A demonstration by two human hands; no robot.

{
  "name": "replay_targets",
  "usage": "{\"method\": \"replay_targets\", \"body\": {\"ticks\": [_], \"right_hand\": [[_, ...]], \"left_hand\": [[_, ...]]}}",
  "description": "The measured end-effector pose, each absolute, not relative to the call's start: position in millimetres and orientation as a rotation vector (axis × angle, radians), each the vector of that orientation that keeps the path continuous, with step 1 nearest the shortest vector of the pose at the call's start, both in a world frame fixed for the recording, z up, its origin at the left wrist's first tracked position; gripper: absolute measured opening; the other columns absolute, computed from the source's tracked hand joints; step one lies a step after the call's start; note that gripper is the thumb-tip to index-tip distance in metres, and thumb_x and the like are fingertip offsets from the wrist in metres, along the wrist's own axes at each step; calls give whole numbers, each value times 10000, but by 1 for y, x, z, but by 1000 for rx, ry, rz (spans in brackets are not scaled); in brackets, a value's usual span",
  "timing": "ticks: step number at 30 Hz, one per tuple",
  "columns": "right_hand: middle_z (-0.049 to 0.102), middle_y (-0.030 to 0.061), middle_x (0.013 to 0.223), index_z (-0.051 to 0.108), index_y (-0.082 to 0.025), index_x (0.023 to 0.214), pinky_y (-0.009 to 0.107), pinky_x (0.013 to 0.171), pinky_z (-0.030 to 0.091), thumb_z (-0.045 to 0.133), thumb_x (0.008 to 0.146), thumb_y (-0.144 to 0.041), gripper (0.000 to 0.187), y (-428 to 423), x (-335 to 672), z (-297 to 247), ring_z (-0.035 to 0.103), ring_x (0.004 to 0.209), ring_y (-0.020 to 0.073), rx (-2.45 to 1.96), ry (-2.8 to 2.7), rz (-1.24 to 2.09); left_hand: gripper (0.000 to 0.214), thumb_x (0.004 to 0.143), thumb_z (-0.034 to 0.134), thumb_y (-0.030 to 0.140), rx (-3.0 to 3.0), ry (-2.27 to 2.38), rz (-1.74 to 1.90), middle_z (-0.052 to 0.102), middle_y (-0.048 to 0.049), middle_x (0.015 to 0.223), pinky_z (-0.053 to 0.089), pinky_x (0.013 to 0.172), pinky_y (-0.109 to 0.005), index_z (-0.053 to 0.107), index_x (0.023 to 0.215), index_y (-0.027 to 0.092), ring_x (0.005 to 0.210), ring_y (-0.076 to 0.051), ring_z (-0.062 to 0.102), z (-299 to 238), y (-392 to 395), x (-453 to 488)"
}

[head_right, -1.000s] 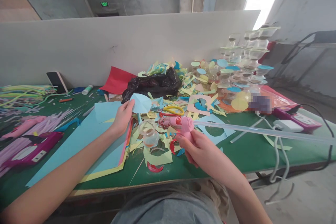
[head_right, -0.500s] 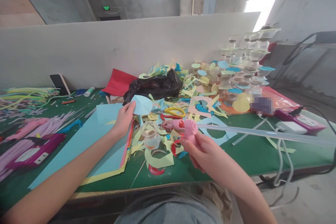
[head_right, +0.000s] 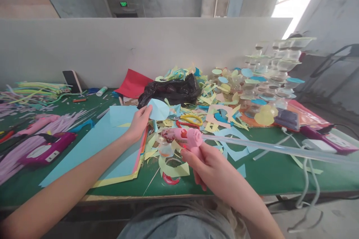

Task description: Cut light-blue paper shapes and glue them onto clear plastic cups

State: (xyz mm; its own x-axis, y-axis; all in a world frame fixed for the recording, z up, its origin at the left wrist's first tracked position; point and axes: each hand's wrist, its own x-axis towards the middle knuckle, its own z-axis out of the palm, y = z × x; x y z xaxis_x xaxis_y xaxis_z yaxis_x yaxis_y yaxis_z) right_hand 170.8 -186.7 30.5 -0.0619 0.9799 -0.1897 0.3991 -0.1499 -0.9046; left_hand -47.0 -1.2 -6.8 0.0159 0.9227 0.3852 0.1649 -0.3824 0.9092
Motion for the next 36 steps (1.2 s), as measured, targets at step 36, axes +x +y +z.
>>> {"method": "replay_targets", "body": {"ticks": [36], "right_hand": [[525, -38, 520, 423, -229, 634, 244, 518, 392, 471, 899, -617, 473, -187, 161, 39, 461, 496, 114, -1760, -1584, 1104]], "left_hand": [[414, 893, 500, 524, 1639, 1091, 1405, 313, 27, 646, 241, 530, -284, 400, 643, 210, 585, -124, 296, -7, -3, -48]]}}
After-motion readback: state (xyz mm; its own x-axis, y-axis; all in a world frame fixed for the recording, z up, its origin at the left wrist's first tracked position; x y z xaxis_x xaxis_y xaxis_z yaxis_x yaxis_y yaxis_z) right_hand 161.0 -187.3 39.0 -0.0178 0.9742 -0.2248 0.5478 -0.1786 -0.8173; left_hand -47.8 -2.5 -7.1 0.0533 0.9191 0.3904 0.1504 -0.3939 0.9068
